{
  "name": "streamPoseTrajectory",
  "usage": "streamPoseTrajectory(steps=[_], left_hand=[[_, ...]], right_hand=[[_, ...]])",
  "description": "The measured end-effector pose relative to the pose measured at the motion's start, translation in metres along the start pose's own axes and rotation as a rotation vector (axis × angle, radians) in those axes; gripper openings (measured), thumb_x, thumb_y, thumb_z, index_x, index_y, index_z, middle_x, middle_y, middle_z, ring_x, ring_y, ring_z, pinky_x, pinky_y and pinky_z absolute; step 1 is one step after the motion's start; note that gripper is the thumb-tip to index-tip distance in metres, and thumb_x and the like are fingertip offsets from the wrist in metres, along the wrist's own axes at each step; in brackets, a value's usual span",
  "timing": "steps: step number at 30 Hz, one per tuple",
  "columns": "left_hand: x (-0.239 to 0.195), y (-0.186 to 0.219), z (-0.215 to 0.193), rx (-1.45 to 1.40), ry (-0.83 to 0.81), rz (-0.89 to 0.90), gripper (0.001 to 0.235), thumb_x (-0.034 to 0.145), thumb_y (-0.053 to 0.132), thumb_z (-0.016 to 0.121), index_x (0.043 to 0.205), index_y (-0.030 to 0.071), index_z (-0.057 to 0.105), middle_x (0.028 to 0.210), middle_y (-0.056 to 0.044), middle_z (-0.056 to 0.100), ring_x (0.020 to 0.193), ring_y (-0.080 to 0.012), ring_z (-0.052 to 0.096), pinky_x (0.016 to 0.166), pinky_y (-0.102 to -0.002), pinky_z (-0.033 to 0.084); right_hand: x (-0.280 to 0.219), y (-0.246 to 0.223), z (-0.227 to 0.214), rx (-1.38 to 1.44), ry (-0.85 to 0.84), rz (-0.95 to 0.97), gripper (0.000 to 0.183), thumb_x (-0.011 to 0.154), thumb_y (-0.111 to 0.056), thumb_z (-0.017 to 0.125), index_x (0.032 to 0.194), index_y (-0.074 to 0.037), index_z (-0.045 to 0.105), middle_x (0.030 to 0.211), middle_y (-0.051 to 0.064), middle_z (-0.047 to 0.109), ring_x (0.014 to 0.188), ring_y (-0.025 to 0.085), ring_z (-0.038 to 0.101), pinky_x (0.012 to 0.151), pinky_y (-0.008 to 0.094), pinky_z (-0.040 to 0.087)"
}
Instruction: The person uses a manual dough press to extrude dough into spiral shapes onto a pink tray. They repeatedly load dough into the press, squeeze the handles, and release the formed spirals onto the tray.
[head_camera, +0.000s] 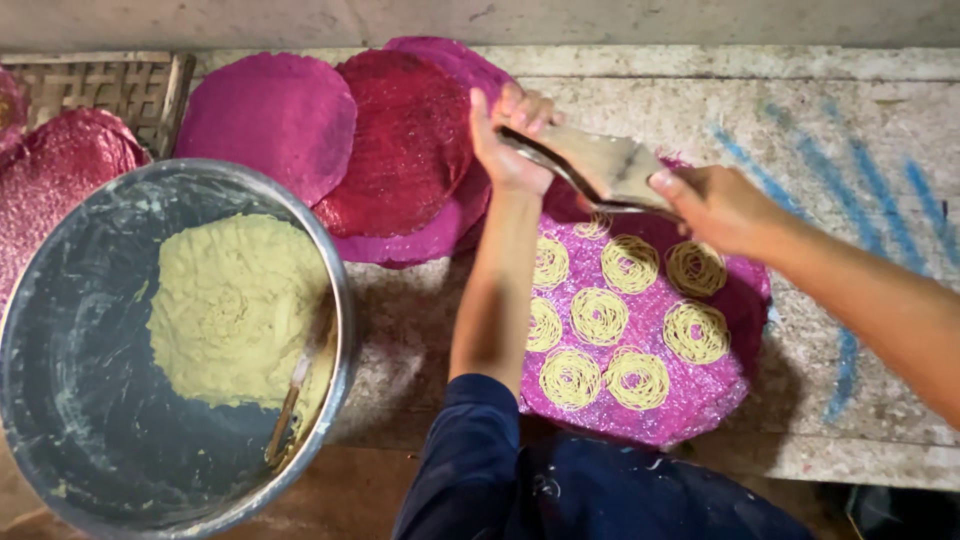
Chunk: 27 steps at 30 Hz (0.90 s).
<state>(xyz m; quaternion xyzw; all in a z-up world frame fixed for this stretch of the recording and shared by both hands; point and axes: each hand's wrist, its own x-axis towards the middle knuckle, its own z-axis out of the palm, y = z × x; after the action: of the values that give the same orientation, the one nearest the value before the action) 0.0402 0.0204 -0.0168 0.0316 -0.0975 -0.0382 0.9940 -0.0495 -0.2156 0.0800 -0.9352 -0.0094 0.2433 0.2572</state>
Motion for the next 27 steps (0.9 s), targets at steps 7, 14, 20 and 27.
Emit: streamPoseTrajectory(steps=[7, 14, 20, 27], left_hand=[[-0.007, -0.012, 0.009, -0.015, 0.193, -0.005, 0.047, 0.101, 0.058, 0.046, 0.074, 0.02, 0.046, 0.063, 0.005, 0.042, 0.061, -0.0136, 0.044, 0.074, -0.036, 0.043], [0.013, 0.001, 0.011, 0.14, 0.047, 0.08, 0.046, 0.102, 0.056, 0.045, 0.074, 0.019, 0.046, 0.063, 0.005, 0.041, 0.058, -0.0139, 0.042, 0.07, -0.037, 0.041], [0.001, -0.018, 0.005, 0.044, 0.305, 0.033, 0.043, 0.097, 0.052, 0.043, 0.071, 0.019, 0.043, 0.059, 0.004, 0.04, 0.054, -0.0144, 0.041, 0.067, -0.036, 0.04], [0.023, -0.013, 0.025, 0.005, 0.236, -0.046, 0.044, 0.096, 0.052, 0.035, 0.08, 0.013, 0.048, 0.068, -0.001, 0.05, 0.063, -0.0184, 0.05, 0.074, -0.038, 0.043]], right_hand=[[-0.006, 0.004, -0.01, -0.049, -0.1, 0.125, 0.075, 0.107, -0.06, 0.031, 0.095, 0.0, 0.075, 0.067, 0.014, 0.07, 0.062, 0.027, 0.069, 0.068, 0.046, 0.06], [-0.003, -0.003, -0.003, 0.052, 0.027, -0.005, 0.068, 0.105, -0.057, 0.035, 0.094, -0.001, 0.072, 0.065, 0.014, 0.068, 0.062, 0.025, 0.068, 0.068, 0.045, 0.056], [-0.003, 0.009, -0.008, -0.069, -0.069, 0.176, 0.068, 0.106, -0.058, 0.036, 0.095, -0.004, 0.076, 0.068, 0.015, 0.072, 0.065, 0.028, 0.07, 0.073, 0.046, 0.058], [0.013, 0.027, -0.014, 0.036, 0.209, -0.134, 0.058, 0.105, -0.055, 0.047, 0.113, -0.005, 0.075, 0.072, 0.012, 0.067, 0.068, 0.026, 0.064, 0.072, 0.045, 0.052]])
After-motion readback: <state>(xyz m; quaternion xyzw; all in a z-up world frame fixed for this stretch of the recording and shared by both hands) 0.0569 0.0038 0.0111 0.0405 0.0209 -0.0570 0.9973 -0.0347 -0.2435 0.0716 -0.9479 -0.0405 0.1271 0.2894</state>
